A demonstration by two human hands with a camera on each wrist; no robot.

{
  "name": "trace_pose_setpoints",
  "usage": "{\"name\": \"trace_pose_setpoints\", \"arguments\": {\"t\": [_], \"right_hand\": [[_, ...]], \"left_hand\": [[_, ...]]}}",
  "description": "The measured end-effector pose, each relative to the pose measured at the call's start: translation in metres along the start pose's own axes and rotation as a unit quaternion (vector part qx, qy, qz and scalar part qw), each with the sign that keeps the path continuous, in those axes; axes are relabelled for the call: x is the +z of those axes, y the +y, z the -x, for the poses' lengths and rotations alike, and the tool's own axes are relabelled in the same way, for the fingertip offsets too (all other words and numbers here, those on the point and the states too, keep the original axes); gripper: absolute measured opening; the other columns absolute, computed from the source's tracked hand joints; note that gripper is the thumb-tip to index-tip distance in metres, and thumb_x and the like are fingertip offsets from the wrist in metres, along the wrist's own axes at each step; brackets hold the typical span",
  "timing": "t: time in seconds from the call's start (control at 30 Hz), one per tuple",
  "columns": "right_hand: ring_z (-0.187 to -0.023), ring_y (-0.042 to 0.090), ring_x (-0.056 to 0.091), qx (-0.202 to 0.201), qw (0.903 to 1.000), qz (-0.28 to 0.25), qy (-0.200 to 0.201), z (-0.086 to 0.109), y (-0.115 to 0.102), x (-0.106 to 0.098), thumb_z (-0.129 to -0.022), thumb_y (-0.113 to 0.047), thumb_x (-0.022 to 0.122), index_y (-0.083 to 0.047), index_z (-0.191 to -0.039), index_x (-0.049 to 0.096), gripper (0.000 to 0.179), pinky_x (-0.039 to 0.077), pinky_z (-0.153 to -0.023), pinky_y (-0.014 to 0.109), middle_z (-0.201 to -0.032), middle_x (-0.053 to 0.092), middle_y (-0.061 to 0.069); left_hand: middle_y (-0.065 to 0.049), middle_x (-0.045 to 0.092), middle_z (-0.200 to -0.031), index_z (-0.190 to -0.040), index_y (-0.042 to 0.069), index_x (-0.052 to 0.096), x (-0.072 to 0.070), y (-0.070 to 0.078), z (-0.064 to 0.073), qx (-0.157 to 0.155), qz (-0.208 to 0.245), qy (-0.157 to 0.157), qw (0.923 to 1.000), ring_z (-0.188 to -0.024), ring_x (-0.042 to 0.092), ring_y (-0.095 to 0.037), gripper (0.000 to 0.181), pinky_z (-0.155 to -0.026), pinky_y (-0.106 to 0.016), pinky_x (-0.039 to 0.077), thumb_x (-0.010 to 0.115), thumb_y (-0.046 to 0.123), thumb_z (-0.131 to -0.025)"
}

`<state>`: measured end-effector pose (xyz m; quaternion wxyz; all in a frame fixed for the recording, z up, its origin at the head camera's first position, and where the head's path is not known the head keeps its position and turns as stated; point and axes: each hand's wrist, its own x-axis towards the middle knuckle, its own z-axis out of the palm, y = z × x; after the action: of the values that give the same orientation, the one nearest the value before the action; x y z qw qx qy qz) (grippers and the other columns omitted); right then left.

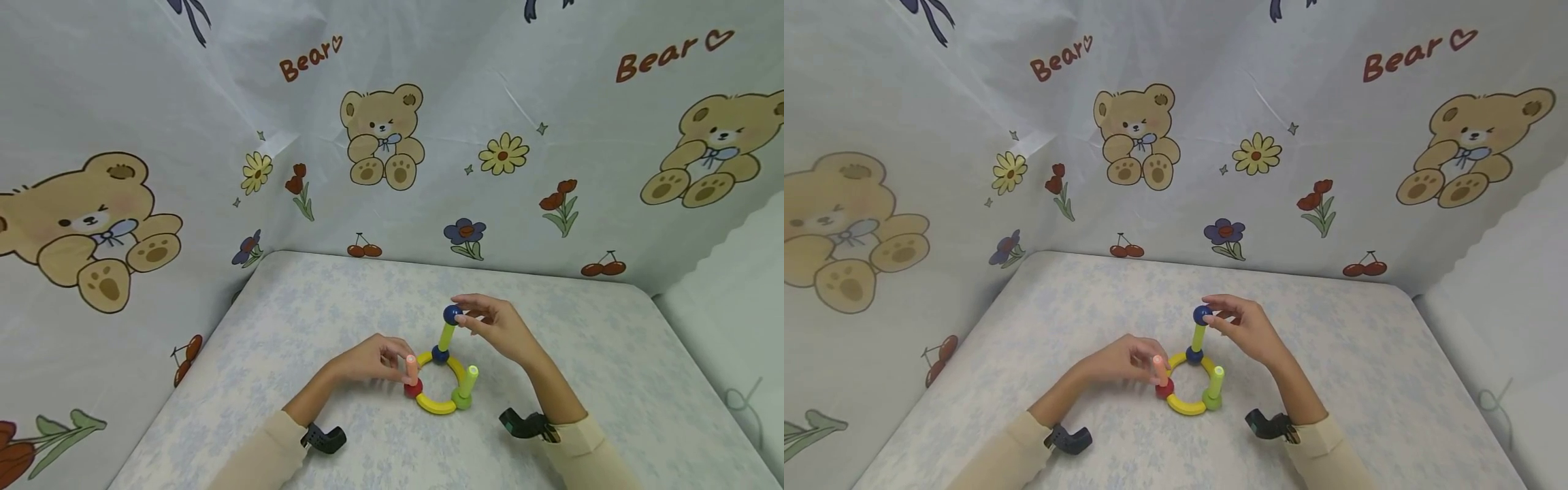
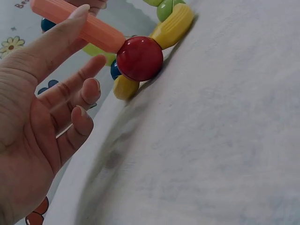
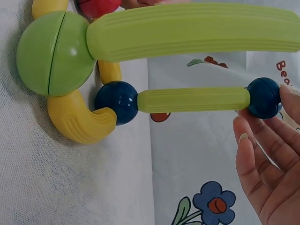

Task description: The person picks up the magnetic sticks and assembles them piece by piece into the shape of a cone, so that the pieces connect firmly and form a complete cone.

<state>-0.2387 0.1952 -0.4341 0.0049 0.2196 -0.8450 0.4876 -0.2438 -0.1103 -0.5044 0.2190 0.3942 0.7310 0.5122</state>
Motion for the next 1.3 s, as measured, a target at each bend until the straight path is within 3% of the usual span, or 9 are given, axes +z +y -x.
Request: {"name": "trace_pose_setpoints", "arguments": {"t": [0.27,0.53,0.7,0.87,0.93,1.07,1.3], "right_hand": [[-0.092,0.036,0.070,0.000,0.9998,-0.018,-0.013,0.001,0.000,0.000,-0.096,-0.020,0.072,-0.009,-0.124,0.071,0.029,0.059,-0.071,0.034,-0.113,0.073,0.007],[-0.095,0.024,0.069,-0.012,0.9991,-0.016,-0.037,0.002,-0.002,0.002,-0.095,-0.015,0.073,-0.009,-0.125,0.072,0.030,0.058,-0.073,0.033,-0.115,0.073,0.006],[-0.099,0.028,0.067,-0.016,0.9986,-0.007,-0.051,0.005,-0.016,0.003,-0.095,-0.007,0.072,-0.003,-0.124,0.071,0.030,0.057,-0.074,0.030,-0.118,0.072,0.011],[-0.098,0.022,0.066,-0.024,0.9980,-0.007,-0.058,0.006,-0.019,0.004,-0.095,-0.015,0.074,-0.010,-0.122,0.074,0.028,0.057,-0.077,0.031,-0.117,0.072,0.005],[-0.098,0.020,0.066,-0.028,0.9978,-0.007,-0.060,0.005,-0.011,0.005,-0.094,-0.019,0.075,-0.014,-0.122,0.074,0.028,0.057,-0.078,0.032,-0.117,0.073,0.001],[-0.096,0.020,0.066,-0.032,0.9969,-0.001,-0.072,0.005,-0.013,0.007,-0.093,-0.020,0.077,-0.014,-0.121,0.074,0.029,0.057,-0.078,0.034,-0.115,0.073,0.000],[-0.095,0.017,0.065,-0.024,0.9954,0.008,-0.092,0.007,-0.019,0.010,-0.092,-0.023,0.078,-0.017,-0.121,0.075,0.029,0.056,-0.080,0.035,-0.113,0.074,-0.004]], "left_hand": [[0.005,0.072,-0.103,-0.108,0.012,0.079,0.011,-0.001,-0.004,0.011,0.015,0.028,0.9994,-0.068,0.058,-0.011,0.018,-0.060,-0.022,0.046,0.079,0.018,-0.091],[0.004,0.074,-0.101,-0.110,0.011,0.078,0.017,-0.003,-0.006,0.011,0.025,0.050,0.9984,-0.063,0.054,-0.008,0.020,-0.055,-0.021,0.042,0.078,0.016,-0.091],[0.005,0.074,-0.099,-0.111,0.015,0.078,0.019,-0.005,-0.007,0.005,0.017,0.057,0.9982,-0.063,0.051,-0.008,0.020,-0.054,-0.022,0.041,0.078,0.020,-0.092],[0.007,0.074,-0.099,-0.112,0.019,0.078,0.021,-0.007,-0.008,-0.004,0.016,0.063,0.9978,-0.065,0.052,-0.008,0.020,-0.057,-0.022,0.042,0.077,0.024,-0.093],[0.006,0.074,-0.098,-0.112,0.017,0.078,0.021,-0.007,-0.008,-0.003,0.020,0.067,0.9976,-0.064,0.051,-0.008,0.019,-0.057,-0.022,0.041,0.076,0.023,-0.093],[0.005,0.074,-0.096,-0.111,0.016,0.078,0.022,-0.007,-0.008,-0.002,0.023,0.070,0.9972,-0.063,0.050,-0.007,0.020,-0.056,-0.022,0.042,0.076,0.027,-0.094],[-0.004,0.073,-0.093,-0.112,0.020,0.078,0.024,-0.006,-0.008,-0.021,0.016,0.077,0.9967,-0.058,0.049,-0.009,0.023,-0.051,-0.022,0.039,0.076,0.033,-0.093]]}}
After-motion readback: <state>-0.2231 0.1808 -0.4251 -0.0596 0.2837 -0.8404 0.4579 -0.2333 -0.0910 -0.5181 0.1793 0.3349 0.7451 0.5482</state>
